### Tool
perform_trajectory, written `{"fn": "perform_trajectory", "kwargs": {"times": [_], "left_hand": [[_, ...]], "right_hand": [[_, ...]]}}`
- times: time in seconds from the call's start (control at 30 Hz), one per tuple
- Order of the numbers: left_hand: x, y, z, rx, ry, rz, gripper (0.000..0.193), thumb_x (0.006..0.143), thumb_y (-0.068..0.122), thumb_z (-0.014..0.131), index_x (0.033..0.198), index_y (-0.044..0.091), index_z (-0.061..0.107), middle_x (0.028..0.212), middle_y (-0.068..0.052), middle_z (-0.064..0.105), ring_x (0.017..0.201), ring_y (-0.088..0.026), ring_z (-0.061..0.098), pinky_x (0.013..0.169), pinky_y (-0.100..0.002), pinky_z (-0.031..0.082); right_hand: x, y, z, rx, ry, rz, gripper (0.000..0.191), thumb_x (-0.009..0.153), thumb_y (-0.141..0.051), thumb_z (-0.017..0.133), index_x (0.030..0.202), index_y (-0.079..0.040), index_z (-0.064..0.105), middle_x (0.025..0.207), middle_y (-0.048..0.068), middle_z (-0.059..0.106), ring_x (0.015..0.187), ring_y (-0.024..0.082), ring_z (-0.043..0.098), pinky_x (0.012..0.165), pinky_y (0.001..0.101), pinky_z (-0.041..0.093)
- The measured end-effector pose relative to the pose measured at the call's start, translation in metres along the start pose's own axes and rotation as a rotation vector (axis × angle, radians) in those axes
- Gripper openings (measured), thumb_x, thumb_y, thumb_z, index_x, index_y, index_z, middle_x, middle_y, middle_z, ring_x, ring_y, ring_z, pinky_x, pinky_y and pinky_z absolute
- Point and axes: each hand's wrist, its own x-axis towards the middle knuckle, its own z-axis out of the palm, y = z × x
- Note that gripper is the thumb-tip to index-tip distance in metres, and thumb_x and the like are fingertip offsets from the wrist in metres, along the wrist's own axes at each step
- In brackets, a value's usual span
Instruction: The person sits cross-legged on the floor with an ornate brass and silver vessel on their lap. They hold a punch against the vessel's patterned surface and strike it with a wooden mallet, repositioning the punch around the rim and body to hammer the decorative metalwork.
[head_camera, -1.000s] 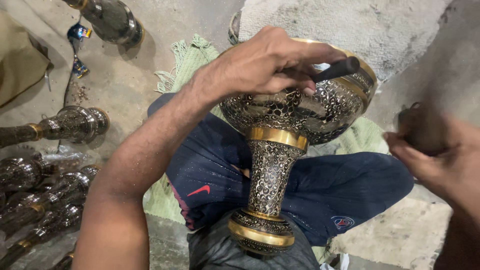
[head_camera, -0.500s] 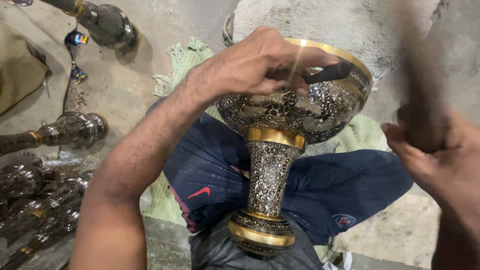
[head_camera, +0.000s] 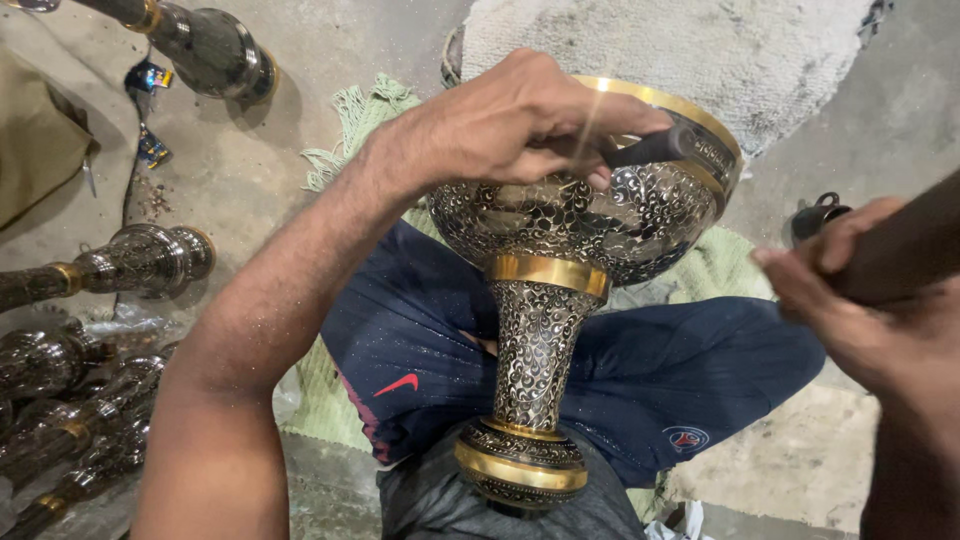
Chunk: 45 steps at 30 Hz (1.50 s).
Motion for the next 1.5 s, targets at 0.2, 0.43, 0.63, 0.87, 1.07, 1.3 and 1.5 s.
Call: {"fn": "perform_trajectory", "kwargs": {"times": [0.2,0.43,0.63,0.87,1.07,1.3,1.5], "left_hand": [[0.0,-0.001,-0.002,-0.04,-0.01,0.018,0.051,0.107,0.006,0.071,0.151,0.019,0.049,0.109,-0.003,0.081,0.086,-0.01,0.079,0.08,-0.028,0.067],[0.002,0.0,0.002,-0.067,-0.015,0.0,0.057,0.106,0.008,0.074,0.153,0.025,0.048,0.105,-0.002,0.08,0.086,-0.011,0.079,0.082,-0.028,0.068],[-0.001,0.0,-0.004,-0.071,-0.061,-0.052,0.063,0.101,0.0,0.07,0.153,0.026,0.045,0.088,0.001,0.079,0.086,-0.01,0.079,0.081,-0.03,0.065],[0.002,0.0,-0.003,-0.122,-0.089,-0.099,0.059,0.102,0.0,0.071,0.151,0.024,0.048,0.084,0.001,0.078,0.08,-0.011,0.077,0.077,-0.031,0.065],[0.008,0.001,0.004,-0.101,0.056,-0.018,0.05,0.106,0.005,0.076,0.148,0.017,0.052,0.113,-0.007,0.079,0.096,-0.015,0.081,0.092,-0.032,0.07],[0.009,0.003,0.001,-0.095,0.047,-0.063,0.053,0.101,0.01,0.081,0.147,0.009,0.055,0.119,-0.011,0.079,0.099,-0.019,0.081,0.091,-0.032,0.069],[0.013,0.007,0.004,-0.063,-0.008,-0.114,0.05,0.099,0.008,0.081,0.144,0.009,0.058,0.116,-0.01,0.079,0.098,-0.019,0.081,0.091,-0.033,0.069]], "right_hand": [[-0.005,0.035,-0.01,-0.334,0.036,-0.207,0.025,0.099,-0.012,0.08,0.1,0.002,0.059,0.084,0.013,0.07,0.075,0.017,0.071,0.065,0.0281,0.056],[0.005,0.038,-0.011,-0.401,-0.003,-0.283,0.027,0.09,-0.011,0.077,0.108,0.0,0.062,0.093,0.011,0.069,0.084,0.017,0.072,0.076,0.0292,0.062],[-0.01,-0.005,-0.009,-0.481,0.02,-0.25,0.033,0.089,-0.011,0.081,0.117,0.003,0.07,0.089,0.018,0.073,0.074,0.026,0.071,0.068,0.0355,0.056],[-0.01,-0.022,-0.008,-0.726,-0.092,-0.155,0.037,0.088,-0.013,0.084,0.119,0.0,0.07,0.083,0.013,0.074,0.067,0.018,0.071,0.062,0.0326,0.056],[0.002,0.001,-0.008,-0.611,-0.018,-0.109,0.036,0.092,-0.02,0.083,0.115,0.002,0.067,0.078,0.015,0.07,0.066,0.02,0.068,0.062,0.0345,0.055],[0.01,0.033,-0.018,-0.394,0.016,-0.131,0.028,0.099,-0.019,0.079,0.104,0.004,0.063,0.073,0.014,0.068,0.057,0.018,0.066,0.052,0.0291,0.055],[0.007,0.018,-0.024,-0.265,-0.075,-0.446,0.03,0.089,-0.013,0.075,0.113,0.0,0.061,0.095,0.008,0.069,0.083,0.013,0.068,0.071,0.0245,0.055]]}}
